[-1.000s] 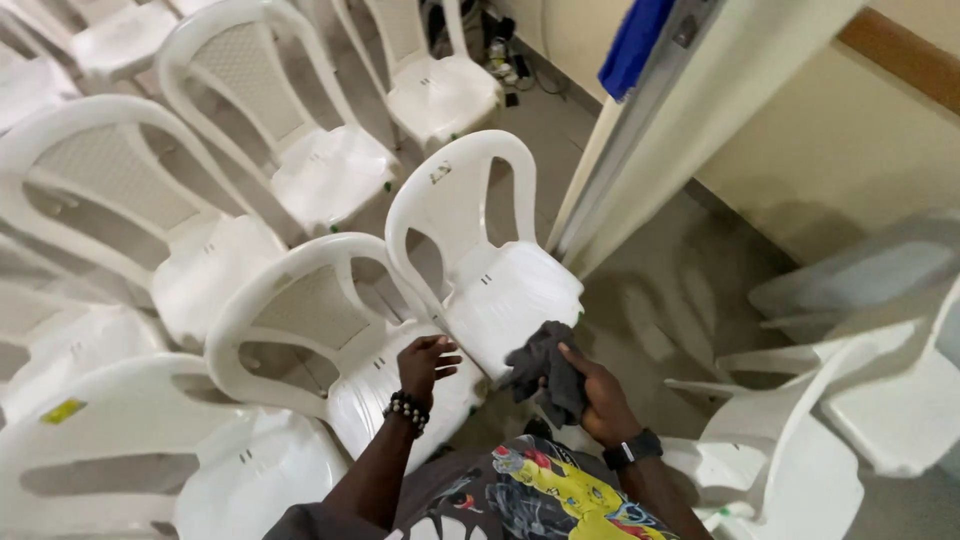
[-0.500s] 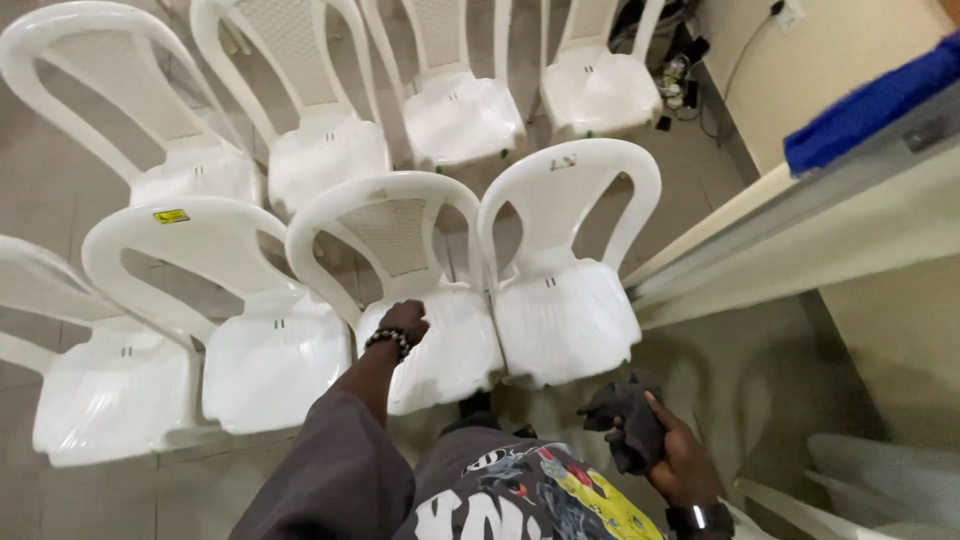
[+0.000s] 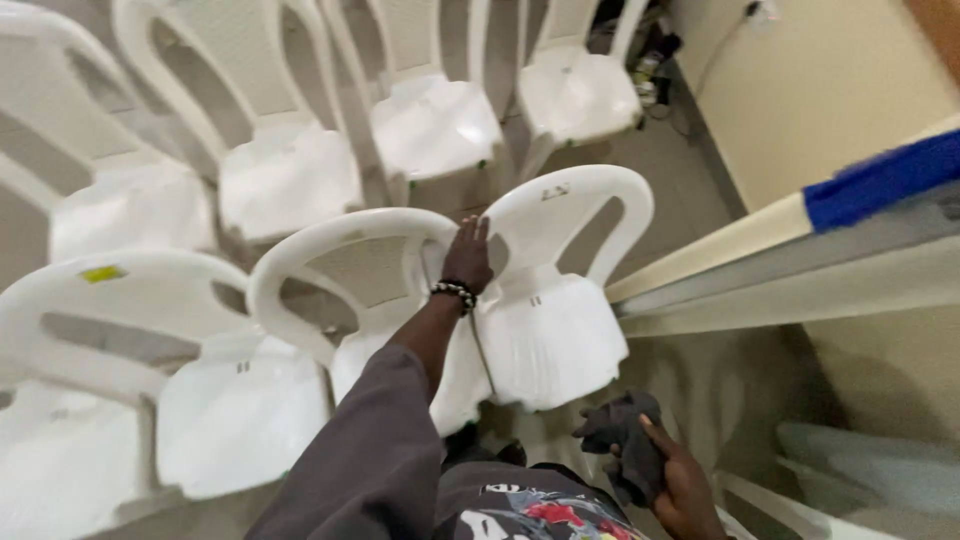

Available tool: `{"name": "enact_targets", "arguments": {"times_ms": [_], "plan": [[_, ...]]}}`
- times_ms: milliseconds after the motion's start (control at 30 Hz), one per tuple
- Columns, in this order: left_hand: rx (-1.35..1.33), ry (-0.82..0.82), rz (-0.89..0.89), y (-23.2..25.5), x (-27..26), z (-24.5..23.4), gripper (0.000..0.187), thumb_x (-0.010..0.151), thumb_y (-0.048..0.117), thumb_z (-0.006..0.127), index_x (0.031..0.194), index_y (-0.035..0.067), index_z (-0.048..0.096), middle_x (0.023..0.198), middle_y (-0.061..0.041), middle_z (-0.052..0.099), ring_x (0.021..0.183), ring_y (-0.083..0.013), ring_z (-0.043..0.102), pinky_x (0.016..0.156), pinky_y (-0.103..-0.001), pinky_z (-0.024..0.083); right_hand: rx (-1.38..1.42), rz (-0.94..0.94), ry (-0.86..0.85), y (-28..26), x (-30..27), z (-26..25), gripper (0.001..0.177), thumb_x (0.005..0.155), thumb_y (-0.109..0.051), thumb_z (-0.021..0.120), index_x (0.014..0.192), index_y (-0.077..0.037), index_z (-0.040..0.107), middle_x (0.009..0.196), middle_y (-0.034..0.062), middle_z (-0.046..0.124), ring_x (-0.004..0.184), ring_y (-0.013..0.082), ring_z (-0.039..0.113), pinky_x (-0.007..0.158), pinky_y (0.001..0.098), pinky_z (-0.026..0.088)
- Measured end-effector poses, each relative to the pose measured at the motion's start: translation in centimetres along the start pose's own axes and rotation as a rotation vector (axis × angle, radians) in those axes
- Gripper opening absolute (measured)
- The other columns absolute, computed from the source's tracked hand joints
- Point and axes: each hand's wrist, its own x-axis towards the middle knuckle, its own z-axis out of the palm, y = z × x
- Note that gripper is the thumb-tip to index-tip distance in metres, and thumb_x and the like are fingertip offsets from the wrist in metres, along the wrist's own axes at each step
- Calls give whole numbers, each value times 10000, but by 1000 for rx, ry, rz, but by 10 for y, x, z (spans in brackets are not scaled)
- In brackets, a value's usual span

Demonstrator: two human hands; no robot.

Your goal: Wiping down multiple white plastic chairs with a cleaning cloth.

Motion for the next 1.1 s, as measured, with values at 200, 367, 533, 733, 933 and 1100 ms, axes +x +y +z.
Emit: {"name": "enact_targets", "arguments": {"times_ms": [200, 367, 533, 733, 933, 1100], "plan": [[-174, -168, -295, 33, 56, -26, 868, 839, 77, 660, 1622, 60, 284, 1418, -297, 536, 1178, -460, 610, 1001, -527, 503, 126, -183, -4, -11, -36, 6, 360, 928, -265, 657, 1207, -44, 606, 931, 129, 688, 756, 267, 703, 606, 482, 613], [-213, -172, -225, 33, 99, -2, 864, 803, 200, 780, 1541, 34, 362, 1413, -290, 535, 1202, -470, 587, 1003, -519, 471, 157, -174, 30, -24, -49, -7, 398, 919, -278, 653, 1266, -85, 633, 1001, 108, 717, 769, 251, 708, 631, 436, 608], [-356, -146, -283, 64, 121, -13, 801, 761, 297, 869, 1422, 10, 520, 1359, -258, 603, 1275, -418, 581, 1053, -463, 442, 135, -150, 52, -33, -33, -52, 429, 942, -308, 650, 1295, -66, 630, 1004, 109, 722, 789, 240, 711, 657, 426, 614], [-333, -20, -385, 116, 64, -19, 635, 719, 243, 835, 1302, 56, 669, 1280, -214, 691, 1202, -368, 650, 1058, -422, 486, 86, -187, -21, -58, -27, -102, 395, 936, -315, 653, 1240, -64, 654, 966, 79, 745, 791, 217, 716, 663, 412, 612], [-434, 140, -430, 189, -23, -34, 359, 768, 233, 823, 1076, 65, 747, 1097, -189, 745, 1056, -343, 717, 955, -431, 554, -10, -204, -124, -90, -11, -131, 366, 926, -322, 657, 1210, -92, 656, 941, 61, 738, 732, 189, 709, 658, 415, 612], [-201, 177, -339, 235, -60, -64, 412, 695, 188, 864, 1013, 44, 645, 1049, -179, 680, 975, -399, 653, 813, -500, 530, -162, -322, -107, -125, 0, -124, 330, 949, -296, 674, 1193, -74, 699, 917, 56, 734, 702, 187, 687, 628, 343, 568]]}}
